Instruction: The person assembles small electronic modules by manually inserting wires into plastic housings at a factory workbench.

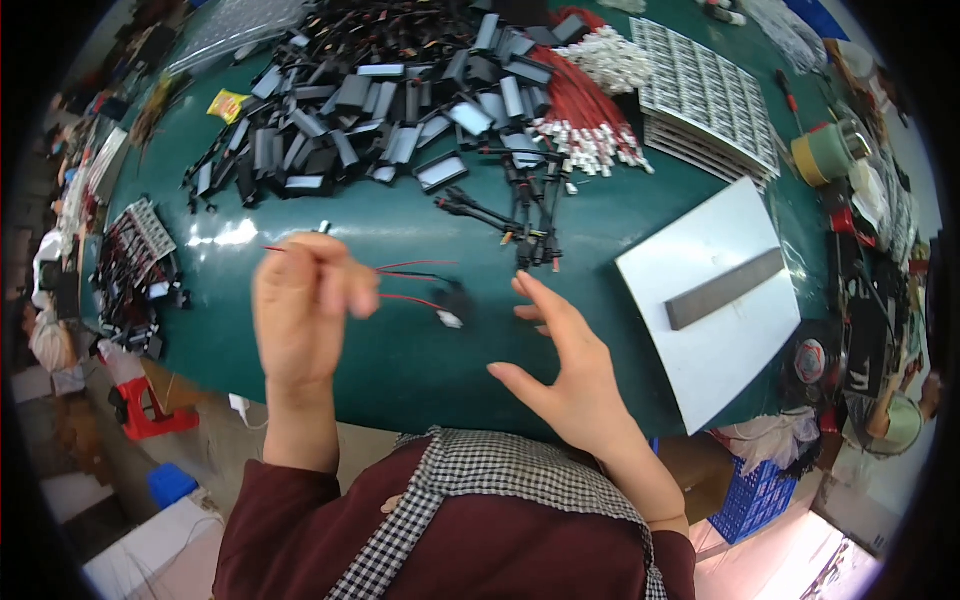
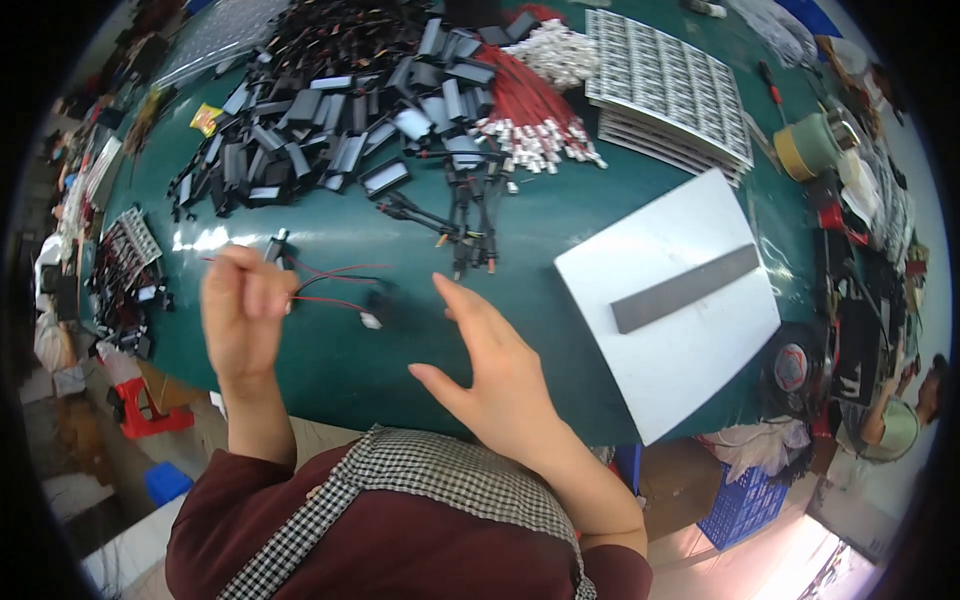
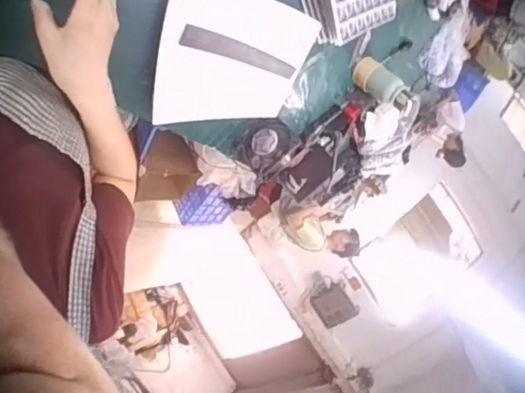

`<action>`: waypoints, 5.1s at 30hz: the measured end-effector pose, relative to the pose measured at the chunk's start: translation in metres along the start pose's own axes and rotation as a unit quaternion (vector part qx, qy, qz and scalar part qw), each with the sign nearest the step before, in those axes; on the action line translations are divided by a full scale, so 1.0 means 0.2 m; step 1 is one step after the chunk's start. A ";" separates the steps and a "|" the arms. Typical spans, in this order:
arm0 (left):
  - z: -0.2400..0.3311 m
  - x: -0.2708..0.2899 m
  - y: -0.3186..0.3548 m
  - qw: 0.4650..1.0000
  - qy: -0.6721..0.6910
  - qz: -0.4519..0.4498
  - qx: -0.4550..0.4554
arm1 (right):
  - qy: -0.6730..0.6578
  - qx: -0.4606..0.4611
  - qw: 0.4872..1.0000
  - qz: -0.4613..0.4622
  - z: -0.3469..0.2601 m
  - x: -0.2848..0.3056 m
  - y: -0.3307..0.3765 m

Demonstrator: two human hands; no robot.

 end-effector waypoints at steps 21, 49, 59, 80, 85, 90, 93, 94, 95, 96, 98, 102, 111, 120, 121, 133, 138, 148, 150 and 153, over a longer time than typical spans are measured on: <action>-0.15 -0.05 -0.03 0.690 -0.704 -0.155 -0.065 | 0.266 -0.011 0.963 -0.028 0.36 0.53 -0.61; -0.12 -0.22 -0.41 0.766 -0.635 -0.031 -0.097 | 0.483 0.016 0.868 -0.116 0.01 0.17 0.18; -0.41 -0.24 -0.09 0.962 -0.060 -0.074 0.257 | 0.494 0.009 0.829 -0.264 0.13 0.09 0.22; -0.57 -0.17 -0.07 0.858 0.359 -0.045 0.365 | -0.104 -0.222 0.968 -0.049 0.31 0.17 0.11; -0.59 -0.20 -0.05 0.836 0.384 -0.056 0.388 | -0.327 -0.240 0.913 -0.043 0.26 0.16 0.08; -0.60 -0.21 -0.04 0.854 0.338 -0.059 0.391 | -0.350 -0.246 0.904 -0.023 0.16 0.12 0.05; -0.58 -0.21 -0.04 0.877 0.291 -0.068 0.376 | -0.262 -0.209 0.942 0.005 0.12 0.14 0.02; -0.57 -0.22 -0.04 0.887 0.271 -0.076 0.367 | -0.151 -0.154 0.976 0.030 0.09 0.17 0.01; -0.57 -0.22 -0.04 0.887 0.271 -0.077 0.367 | -0.038 -0.097 0.993 0.053 0.06 0.20 -0.01; -0.57 -0.23 -0.04 0.888 0.265 -0.080 0.368 | -0.038 -0.097 0.993 0.055 0.05 0.19 -0.01; -0.56 -0.23 -0.03 0.889 0.259 -0.081 0.368 | 0.057 -0.047 0.994 0.080 0.00 0.21 -0.02; -0.55 -0.24 -0.03 0.896 0.231 -0.083 0.371 | 0.087 -0.025 0.993 0.081 -0.01 0.20 -0.03; -0.53 -0.26 -0.03 0.905 0.194 -0.094 0.367 | 0.035 -0.080 0.993 0.076 0.07 0.20 -0.02; -0.53 -0.26 -0.03 0.917 0.150 -0.086 0.359 | 0.035 -0.084 0.993 0.079 0.05 0.19 -0.02; -0.53 -0.26 -0.03 0.917 0.146 -0.082 0.361 | 0.069 -0.060 0.992 0.083 0.04 0.20 -0.02; -0.52 -0.26 -0.04 0.932 0.101 -0.079 0.340 | 0.080 -0.028 0.995 0.055 0.03 0.19 -0.03; -0.53 -0.26 -0.04 0.930 0.106 -0.077 0.343 | 0.069 -0.042 0.996 0.044 0.03 0.19 -0.02; -0.54 -0.27 -0.03 0.923 0.108 -0.095 0.358 | 0.091 -0.051 0.994 0.044 0.06 0.19 -0.02; -0.54 -0.27 -0.03 0.922 0.106 -0.098 0.359 | 0.090 -0.047 0.994 0.040 0.05 0.19 -0.02; -0.55 -0.26 -0.02 0.923 0.085 -0.107 0.360 | 0.099 -0.021 0.993 -0.059 0.05 0.12 -0.02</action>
Point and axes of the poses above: each hand's wrist, its own y-axis away from the middle knuckle, its own x-axis out of the back of the hand, z = x × y, the point moved 6 cm from there along -y, towards the middle knuckle, and after that the axes turned 7 degrees about x, right-handed, at the moved point
